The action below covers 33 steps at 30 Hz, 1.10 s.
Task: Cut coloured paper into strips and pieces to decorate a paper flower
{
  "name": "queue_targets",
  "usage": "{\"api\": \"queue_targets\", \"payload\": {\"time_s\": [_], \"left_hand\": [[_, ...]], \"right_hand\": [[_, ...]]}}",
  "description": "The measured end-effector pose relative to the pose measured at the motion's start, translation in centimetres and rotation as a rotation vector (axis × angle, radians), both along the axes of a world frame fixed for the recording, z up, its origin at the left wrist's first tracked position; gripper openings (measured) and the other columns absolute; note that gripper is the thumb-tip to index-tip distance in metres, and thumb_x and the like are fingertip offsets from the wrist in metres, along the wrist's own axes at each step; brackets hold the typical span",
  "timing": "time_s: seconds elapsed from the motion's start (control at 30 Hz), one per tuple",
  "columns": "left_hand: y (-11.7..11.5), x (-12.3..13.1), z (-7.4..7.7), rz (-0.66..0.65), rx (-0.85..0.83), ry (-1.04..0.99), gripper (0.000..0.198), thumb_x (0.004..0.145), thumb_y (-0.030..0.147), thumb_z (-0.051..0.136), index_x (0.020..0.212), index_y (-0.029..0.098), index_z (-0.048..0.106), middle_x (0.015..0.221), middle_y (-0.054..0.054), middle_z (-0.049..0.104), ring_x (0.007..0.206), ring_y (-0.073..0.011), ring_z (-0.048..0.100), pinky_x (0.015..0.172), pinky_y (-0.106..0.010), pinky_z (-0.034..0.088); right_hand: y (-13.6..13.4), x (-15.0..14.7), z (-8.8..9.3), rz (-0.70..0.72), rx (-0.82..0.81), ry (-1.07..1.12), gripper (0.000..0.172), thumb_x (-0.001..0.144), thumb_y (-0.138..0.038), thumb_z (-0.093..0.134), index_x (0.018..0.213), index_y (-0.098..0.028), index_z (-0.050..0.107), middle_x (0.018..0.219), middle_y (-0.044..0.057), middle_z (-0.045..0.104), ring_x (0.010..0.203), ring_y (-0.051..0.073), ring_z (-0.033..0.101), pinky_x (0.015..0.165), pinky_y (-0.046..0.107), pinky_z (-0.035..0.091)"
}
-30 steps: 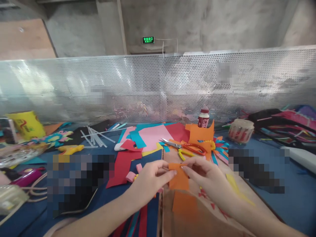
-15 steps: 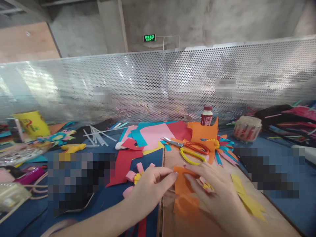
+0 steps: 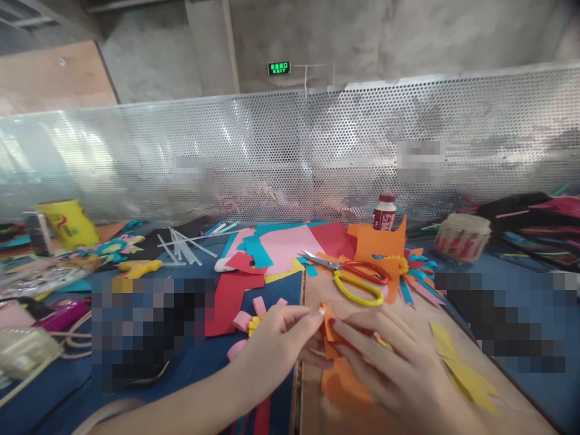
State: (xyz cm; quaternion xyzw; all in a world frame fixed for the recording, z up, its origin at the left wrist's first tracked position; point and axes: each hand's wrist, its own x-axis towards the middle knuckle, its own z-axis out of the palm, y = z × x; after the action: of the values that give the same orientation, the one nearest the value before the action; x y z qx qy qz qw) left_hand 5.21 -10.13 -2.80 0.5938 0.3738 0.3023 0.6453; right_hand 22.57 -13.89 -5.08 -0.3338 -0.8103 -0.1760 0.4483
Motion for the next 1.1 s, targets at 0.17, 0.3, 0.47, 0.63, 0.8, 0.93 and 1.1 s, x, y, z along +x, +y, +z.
{"api": "queue_targets", "payload": {"time_s": [0.17, 0.3, 0.47, 0.63, 0.8, 0.93, 1.1], "left_hand": [[0.1, -0.2, 0.6, -0.060, 0.090, 0.041, 0.035, 0.078, 0.045, 0.054, 0.088, 0.015, 0.068, 0.074, -0.001, 0.063, 0.071, -0.0156, 0.061, 0.074, -0.032, 0.052], [0.3, -0.4, 0.7, -0.064, 0.136, 0.151, 0.037, 0.079, 0.047, 0.052, 0.097, 0.018, 0.068, 0.086, -0.003, 0.067, 0.081, -0.0188, 0.062, 0.078, -0.032, 0.050], [0.3, -0.5, 0.7, -0.070, 0.089, 0.107, 0.034, 0.079, 0.044, 0.054, 0.099, 0.020, 0.068, 0.093, -0.002, 0.068, 0.074, -0.0159, 0.066, 0.076, -0.030, 0.050], [0.3, -0.4, 0.8, -0.067, 0.055, 0.132, 0.034, 0.080, 0.045, 0.053, 0.099, 0.020, 0.067, 0.089, -0.003, 0.069, 0.074, -0.0180, 0.068, 0.072, -0.031, 0.051], [0.3, -0.4, 0.9, -0.079, 0.106, 0.187, 0.033, 0.082, 0.045, 0.049, 0.094, 0.019, 0.066, 0.087, -0.002, 0.067, 0.072, -0.0169, 0.066, 0.072, -0.030, 0.049], [0.1, -0.4, 0.7, -0.075, 0.342, 0.356, 0.034, 0.083, 0.043, 0.045, 0.071, 0.016, 0.061, 0.063, 0.004, 0.052, 0.063, -0.0115, 0.056, 0.073, -0.025, 0.042], [-0.8, -0.3, 0.3, -0.139, 0.443, 0.419, 0.034, 0.083, 0.039, 0.044, 0.058, 0.016, 0.048, 0.055, 0.007, 0.029, 0.050, -0.0071, 0.031, 0.048, -0.019, 0.026]], "right_hand": [[0.2, 0.1, -0.3, -0.030, 0.014, -0.029, 0.018, 0.085, -0.015, 0.051, 0.099, -0.014, 0.062, 0.085, 0.007, 0.063, 0.071, 0.013, 0.057, 0.061, 0.024, 0.049], [0.4, 0.4, -0.7, -0.021, 0.011, -0.053, 0.022, 0.083, -0.017, 0.054, 0.104, -0.015, 0.061, 0.084, 0.007, 0.062, 0.069, 0.013, 0.056, 0.058, 0.025, 0.050], [0.5, 0.9, -0.8, -0.020, 0.013, -0.097, 0.026, 0.082, -0.018, 0.056, 0.107, -0.017, 0.060, 0.086, 0.008, 0.063, 0.072, 0.015, 0.057, 0.059, 0.027, 0.050], [0.5, 0.9, -0.8, -0.043, -0.007, -0.124, 0.024, 0.082, -0.017, 0.055, 0.105, -0.018, 0.062, 0.081, 0.006, 0.063, 0.070, 0.015, 0.057, 0.057, 0.025, 0.049], [0.3, 0.3, -0.6, -0.028, -0.055, -0.048, 0.022, 0.080, -0.020, 0.058, 0.101, -0.020, 0.063, 0.077, 0.005, 0.063, 0.066, 0.015, 0.057, 0.054, 0.024, 0.047], [0.1, -0.2, 0.6, 0.005, -0.339, 0.257, 0.008, 0.081, -0.019, 0.054, 0.085, -0.020, 0.061, 0.081, 0.004, 0.063, 0.074, 0.015, 0.059, 0.063, 0.025, 0.050], [0.4, -0.6, 1.3, 0.147, -0.773, 0.468, 0.017, 0.082, -0.026, 0.054, 0.071, -0.022, 0.066, 0.081, 0.003, 0.063, 0.077, 0.015, 0.060, 0.068, 0.027, 0.049]]}}
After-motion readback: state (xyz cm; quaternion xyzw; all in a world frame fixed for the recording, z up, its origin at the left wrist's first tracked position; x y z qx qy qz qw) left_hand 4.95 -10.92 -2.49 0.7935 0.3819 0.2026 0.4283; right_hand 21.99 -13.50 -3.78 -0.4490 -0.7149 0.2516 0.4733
